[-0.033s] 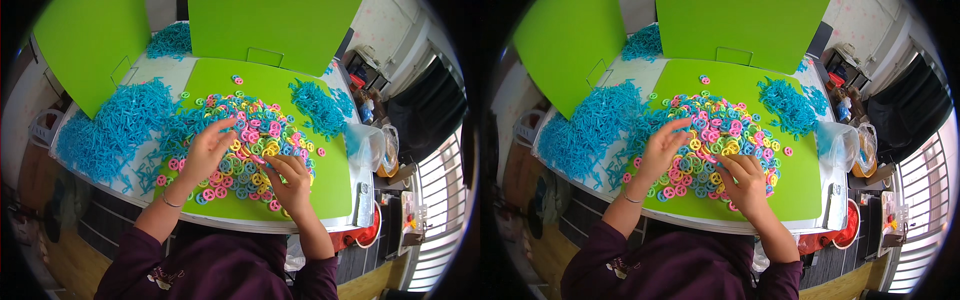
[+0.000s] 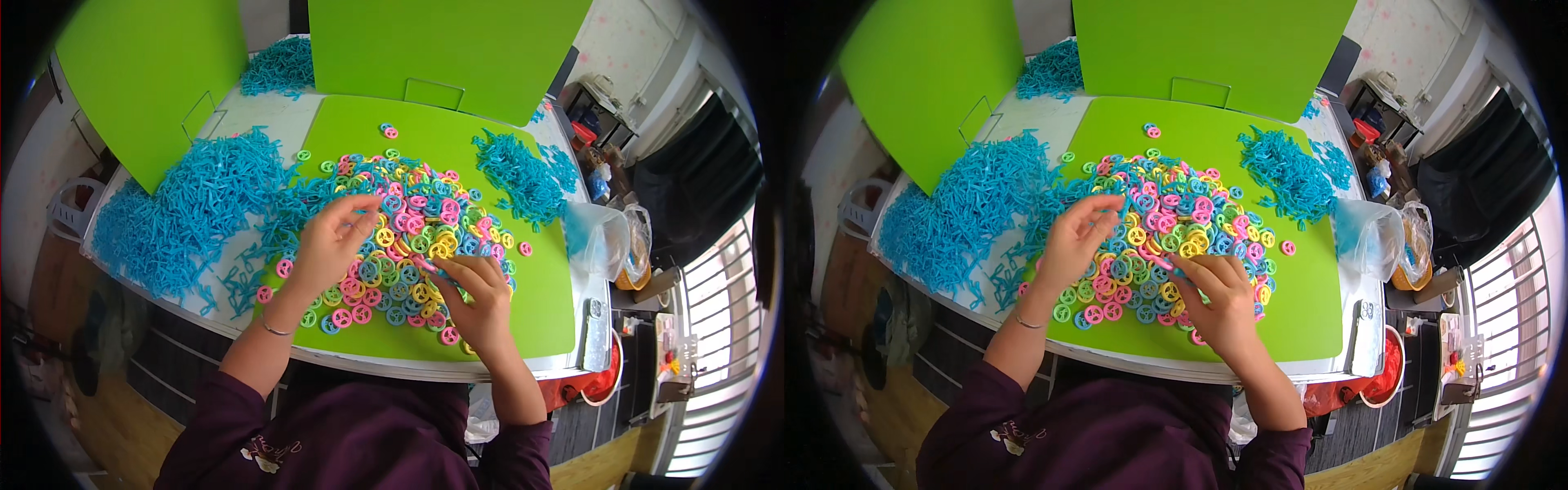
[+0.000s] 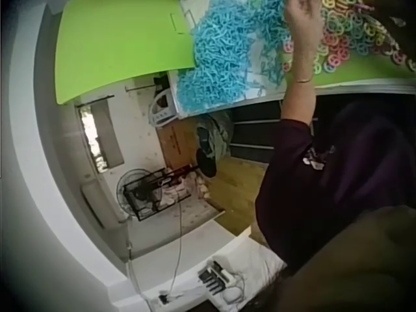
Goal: Sorting colorful plastic rings on a workbench.
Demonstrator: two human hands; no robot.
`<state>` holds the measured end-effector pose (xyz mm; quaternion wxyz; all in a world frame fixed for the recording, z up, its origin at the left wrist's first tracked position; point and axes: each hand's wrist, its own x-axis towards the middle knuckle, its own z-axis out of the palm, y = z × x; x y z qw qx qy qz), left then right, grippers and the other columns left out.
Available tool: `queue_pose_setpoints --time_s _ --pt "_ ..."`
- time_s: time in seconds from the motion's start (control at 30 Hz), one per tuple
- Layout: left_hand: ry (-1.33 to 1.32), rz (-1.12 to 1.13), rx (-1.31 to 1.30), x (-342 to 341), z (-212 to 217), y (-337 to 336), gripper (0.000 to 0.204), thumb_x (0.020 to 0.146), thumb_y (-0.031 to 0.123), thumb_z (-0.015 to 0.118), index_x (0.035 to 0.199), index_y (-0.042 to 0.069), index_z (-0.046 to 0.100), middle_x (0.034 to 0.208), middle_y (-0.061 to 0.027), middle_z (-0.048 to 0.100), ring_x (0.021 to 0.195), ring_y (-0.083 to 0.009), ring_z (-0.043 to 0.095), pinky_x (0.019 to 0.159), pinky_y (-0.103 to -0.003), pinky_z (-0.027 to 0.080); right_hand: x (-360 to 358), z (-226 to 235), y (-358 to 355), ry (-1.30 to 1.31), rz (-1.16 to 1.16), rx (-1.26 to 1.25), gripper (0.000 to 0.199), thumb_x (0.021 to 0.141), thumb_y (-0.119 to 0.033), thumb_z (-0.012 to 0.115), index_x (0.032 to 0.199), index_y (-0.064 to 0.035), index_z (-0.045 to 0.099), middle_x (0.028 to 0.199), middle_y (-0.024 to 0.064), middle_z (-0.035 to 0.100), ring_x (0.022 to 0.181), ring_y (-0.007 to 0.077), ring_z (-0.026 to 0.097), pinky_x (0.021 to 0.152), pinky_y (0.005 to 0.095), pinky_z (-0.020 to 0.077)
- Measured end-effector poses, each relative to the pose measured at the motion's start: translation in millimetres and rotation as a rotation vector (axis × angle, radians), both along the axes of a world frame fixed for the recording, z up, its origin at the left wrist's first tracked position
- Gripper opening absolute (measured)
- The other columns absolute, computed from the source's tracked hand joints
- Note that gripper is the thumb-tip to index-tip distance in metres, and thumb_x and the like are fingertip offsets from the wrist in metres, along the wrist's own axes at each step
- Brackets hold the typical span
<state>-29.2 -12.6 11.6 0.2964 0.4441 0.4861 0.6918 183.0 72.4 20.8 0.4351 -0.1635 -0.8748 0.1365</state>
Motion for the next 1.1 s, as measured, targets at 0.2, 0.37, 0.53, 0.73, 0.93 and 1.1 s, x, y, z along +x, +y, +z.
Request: queue_pose_setpoints --time_s 0.2,0.37,0.53,0.73,0.93,1.1 --pt "1.035 -0.118 -0.397 -44.3 5.0 -32.7 0.033 0.071 0.023 0.079 0.099 0.009 0.067 0.088 -0.0037 0.061 0.088 -0.0192 0.055 0.077 -0.032 0.045 80.4 32.3 -19.2 -0.378 0.075 -0.509 0.025 0.071 -0.004 0.076 0.095 -0.0063 0.073 0.076 0.007 0.066 0.068 0.0169 0.059 0.063 0.0293 0.0466" --pt "1.093 -0.031 -0.49 -17.8 -5.2 -26.8 0.037 0.068 0.023 0.079 0.099 0.009 0.066 0.092 -0.0068 0.056 0.097 -0.0246 0.052 0.086 -0.035 0.042 168.6 30.6 -24.2 -0.835 0.049 -0.52 0.024 0.077 -0.021 0.074 0.098 -0.0102 0.071 0.079 0.0086 0.068 0.071 0.0229 0.065 0.065 0.0318 0.0496" --pt "0.919 -0.123 -0.592 -19.1 -3.3 -17.6 0.032 0.068 0.014 0.077 0.097 0.008 0.065 0.091 -0.0092 0.057 0.097 -0.0273 0.055 0.089 -0.037 0.044 193.4 9.1 -23.9 -1.087 -0.067 -0.623 0.038 0.078 -0.036 0.071 0.106 -0.0097 0.068 0.083 0.0097 0.069 0.076 0.0228 0.068 0.068 0.0337 0.0517" --pt "0.853 0.123 -0.484 -31.5 -4.7 -18.4 0.03 0.069 0.014 0.077 0.096 0.008 0.065 0.093 -0.01 0.058 0.088 -0.0262 0.059 0.079 -0.035 0.047 157.3 23.0 -22.5 -0.976 0.04 -0.603 0.033 0.078 -0.028 0.074 0.104 -0.0098 0.066 0.083 0.0084 0.068 0.078 0.0218 0.067 0.069 0.033 0.0522" --pt "1.004 0.068 -0.439 -30.9 -21.1 -12.9 0.027 0.069 0.016 0.076 0.093 0.008 0.067 0.085 -0.0089 0.061 0.084 -0.0269 0.06 0.075 -0.038 0.047 84.1 34.1 -14.0 -0.599 0.342 -0.355 0.033 0.074 -0.014 0.078 0.105 -0.0054 0.067 0.083 0.0073 0.067 0.074 0.0188 0.065 0.064 0.0288 0.0507" --pt "0.753 0.073 -0.413 -13.5 4.5 -11.3 0.024 0.07 0.017 0.077 0.088 0.006 0.066 0.082 -0.0099 0.061 0.081 -0.0283 0.06 0.07 -0.036 0.048 17.2 30.8 -13.3 -0.437 0.242 -0.639 0.03 0.083 -0.016 0.072 0.11 -0.0044 0.066 0.083 0.0045 0.067 0.073 0.0108 0.061 0.065 0.0254 0.0486"
